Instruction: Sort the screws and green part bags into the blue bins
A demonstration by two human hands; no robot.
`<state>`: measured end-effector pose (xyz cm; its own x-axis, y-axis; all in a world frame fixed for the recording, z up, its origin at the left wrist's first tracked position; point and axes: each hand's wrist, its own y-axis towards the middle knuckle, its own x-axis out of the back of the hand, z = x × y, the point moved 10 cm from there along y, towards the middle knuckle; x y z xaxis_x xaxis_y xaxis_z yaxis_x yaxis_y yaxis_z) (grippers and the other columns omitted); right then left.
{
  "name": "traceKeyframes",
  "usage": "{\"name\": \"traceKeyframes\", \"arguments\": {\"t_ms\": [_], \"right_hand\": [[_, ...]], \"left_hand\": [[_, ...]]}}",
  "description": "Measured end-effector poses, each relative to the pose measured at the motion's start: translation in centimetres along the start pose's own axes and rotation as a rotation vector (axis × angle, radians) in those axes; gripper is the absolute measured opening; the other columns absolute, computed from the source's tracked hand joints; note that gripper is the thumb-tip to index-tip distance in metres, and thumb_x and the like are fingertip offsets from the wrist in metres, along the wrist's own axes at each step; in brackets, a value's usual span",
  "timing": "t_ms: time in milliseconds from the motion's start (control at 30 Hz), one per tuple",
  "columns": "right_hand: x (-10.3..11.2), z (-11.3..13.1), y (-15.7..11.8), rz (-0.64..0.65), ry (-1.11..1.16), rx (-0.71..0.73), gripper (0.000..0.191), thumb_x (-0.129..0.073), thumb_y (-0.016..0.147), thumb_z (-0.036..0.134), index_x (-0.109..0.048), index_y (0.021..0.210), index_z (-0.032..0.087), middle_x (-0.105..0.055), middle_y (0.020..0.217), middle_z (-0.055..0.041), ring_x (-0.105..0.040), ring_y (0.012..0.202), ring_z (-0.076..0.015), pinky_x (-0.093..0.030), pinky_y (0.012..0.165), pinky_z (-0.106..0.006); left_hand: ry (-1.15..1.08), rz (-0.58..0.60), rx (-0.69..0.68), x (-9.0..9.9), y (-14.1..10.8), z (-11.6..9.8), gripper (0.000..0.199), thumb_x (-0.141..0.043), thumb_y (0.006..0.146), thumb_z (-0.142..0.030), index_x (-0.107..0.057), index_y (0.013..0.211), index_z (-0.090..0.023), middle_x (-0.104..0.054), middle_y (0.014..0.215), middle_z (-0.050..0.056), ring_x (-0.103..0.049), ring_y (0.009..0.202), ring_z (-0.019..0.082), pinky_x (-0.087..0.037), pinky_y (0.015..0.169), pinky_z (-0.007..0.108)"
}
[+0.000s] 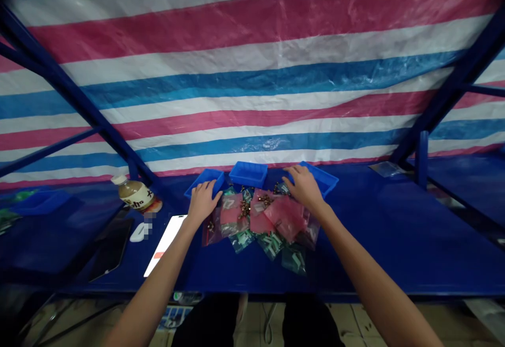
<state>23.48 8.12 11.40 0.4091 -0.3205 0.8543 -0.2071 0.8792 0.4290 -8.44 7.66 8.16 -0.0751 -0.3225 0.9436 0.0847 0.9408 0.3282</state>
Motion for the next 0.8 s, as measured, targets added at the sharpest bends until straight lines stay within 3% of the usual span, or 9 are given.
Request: {"name": "traceKeyframes", "arguments": {"t_ms": [67,133,200,267,367,533,800], "right_hand": [[-0.3,-3.6,-0.4,0.058,-0.205,-0.135,0.039,-0.054,0.091,0.035,-0.061,0.122,0.013,-0.061,0.121,-0.0204,-0.052,0.115,-0.0369,-0.044,0.092,-0.050],[-1.6,-6.1,-1.0,0.190,-0.277,-0.195,0.032,-0.054,0.090,0.029,-0.065,0.116,0.013,-0.064,0.115,-0.0204,-0.057,0.109,-0.0366,-0.046,0.086,-0.047],[-2.7,-7.6,-1.3,0.275,-0.263,-0.204,0.027,-0.051,0.090,0.020,-0.067,0.110,0.015,-0.068,0.108,-0.0179,-0.063,0.101,-0.0327,-0.047,0.082,-0.042],[-3.1,-8.2,-0.8,0.279,-0.241,-0.206,0.028,-0.049,0.090,0.017,-0.068,0.110,0.016,-0.070,0.107,-0.0170,-0.065,0.097,-0.0305,-0.047,0.079,-0.038],[-3.7,-8.0,0.9,0.257,-0.213,-0.189,0.030,-0.048,0.091,0.017,-0.067,0.115,0.017,-0.070,0.110,-0.0166,-0.066,0.101,-0.0294,-0.047,0.082,-0.036],[-5.7,-5.8,3.4,0.261,-0.140,-0.116,0.029,-0.050,0.090,0.017,-0.069,0.112,0.017,-0.072,0.111,-0.0138,-0.066,0.103,-0.0271,-0.046,0.086,-0.031],[-6.5,-3.3,2.7,0.262,-0.055,-0.026,0.028,-0.051,0.091,0.019,-0.071,0.111,0.020,-0.072,0.114,-0.0100,-0.066,0.106,-0.0253,-0.046,0.089,-0.028]], "left_hand": [[-0.003,0.072,0.023,-0.9,1.1,0.7,0.043,-0.046,0.094,-0.034,-0.053,0.133,-0.015,-0.067,0.117,0.016,-0.060,0.111,0.031,-0.044,0.095,0.042],[-0.035,0.114,0.042,-1.4,1.8,1.6,0.037,-0.045,0.095,-0.030,-0.055,0.128,-0.018,-0.070,0.110,0.014,-0.065,0.104,0.029,-0.048,0.088,0.037],[-0.064,0.123,0.046,-1.5,2.4,2.4,0.032,-0.045,0.095,-0.026,-0.056,0.124,-0.023,-0.071,0.109,0.011,-0.066,0.103,0.028,-0.049,0.084,0.035],[-0.080,0.129,0.051,-1.8,3.0,3.1,0.030,-0.047,0.094,-0.025,-0.058,0.121,-0.026,-0.072,0.109,0.008,-0.067,0.103,0.027,-0.050,0.084,0.034],[-0.127,0.130,0.061,-2.2,4.0,3.7,0.030,-0.048,0.093,-0.023,-0.060,0.119,-0.028,-0.072,0.111,0.006,-0.066,0.104,0.026,-0.050,0.085,0.034],[-0.266,0.131,-0.007,-2.9,5.1,2.7,0.032,-0.050,0.091,-0.020,-0.059,0.120,-0.028,-0.070,0.117,0.004,-0.064,0.110,0.025,-0.049,0.090,0.032],[-0.317,0.151,-0.074,-2.9,3.9,3.0,0.033,-0.050,0.092,-0.021,-0.060,0.122,-0.028,-0.070,0.118,0.003,-0.064,0.112,0.023,-0.048,0.093,0.031]]}}
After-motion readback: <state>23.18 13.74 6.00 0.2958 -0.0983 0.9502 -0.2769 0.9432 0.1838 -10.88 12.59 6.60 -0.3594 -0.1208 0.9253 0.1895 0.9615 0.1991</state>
